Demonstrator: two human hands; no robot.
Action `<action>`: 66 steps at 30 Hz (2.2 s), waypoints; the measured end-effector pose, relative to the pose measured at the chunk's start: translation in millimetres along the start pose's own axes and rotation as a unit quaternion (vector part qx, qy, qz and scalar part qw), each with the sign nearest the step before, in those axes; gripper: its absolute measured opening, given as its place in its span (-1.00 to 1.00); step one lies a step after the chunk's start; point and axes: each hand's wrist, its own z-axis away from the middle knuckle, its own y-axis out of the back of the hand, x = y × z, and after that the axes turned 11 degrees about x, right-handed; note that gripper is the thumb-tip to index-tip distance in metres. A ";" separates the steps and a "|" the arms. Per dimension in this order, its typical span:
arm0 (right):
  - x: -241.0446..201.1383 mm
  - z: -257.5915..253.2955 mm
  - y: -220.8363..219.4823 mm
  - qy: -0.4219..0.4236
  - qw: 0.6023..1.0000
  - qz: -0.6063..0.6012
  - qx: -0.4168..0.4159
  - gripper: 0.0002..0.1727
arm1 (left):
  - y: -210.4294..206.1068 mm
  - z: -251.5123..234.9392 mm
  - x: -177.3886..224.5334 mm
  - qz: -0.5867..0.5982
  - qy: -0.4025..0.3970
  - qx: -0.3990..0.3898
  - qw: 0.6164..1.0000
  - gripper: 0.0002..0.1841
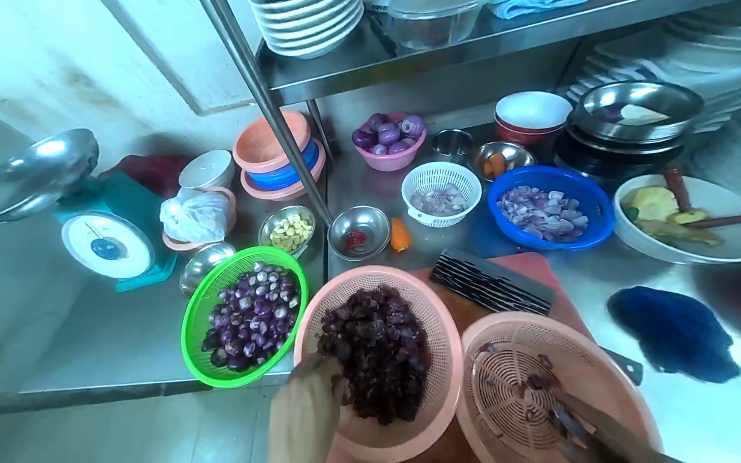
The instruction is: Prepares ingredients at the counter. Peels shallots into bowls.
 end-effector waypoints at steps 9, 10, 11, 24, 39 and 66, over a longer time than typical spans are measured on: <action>12.2 -2.8 -6.4 0.039 0.999 -0.007 0.003 -0.41 | -23.0 4.6 35.4 -0.144 0.044 -0.175 0.973 -0.68; 13.3 -2.3 -6.4 0.038 0.999 -0.007 0.003 -0.40 | -23.6 5.4 36.2 -0.141 0.043 -0.178 0.973 -0.69; 13.3 -1.5 -5.7 0.039 0.999 -0.006 0.004 -0.40 | -22.7 6.6 35.7 -0.138 0.043 -0.174 0.974 -0.68; 18.0 -17.0 13.4 0.105 0.992 -0.014 -0.063 -0.42 | -52.9 3.3 94.1 0.029 -0.117 -0.039 0.992 -0.74; 86.2 -47.7 67.7 0.166 0.976 -0.070 -0.125 -0.45 | -30.6 -6.4 127.2 -0.112 0.161 -0.261 0.945 -0.59; 19.9 -36.5 -3.3 0.123 0.987 -0.009 -0.098 -0.22 | -41.9 31.1 33.7 0.397 0.049 0.047 0.915 -0.61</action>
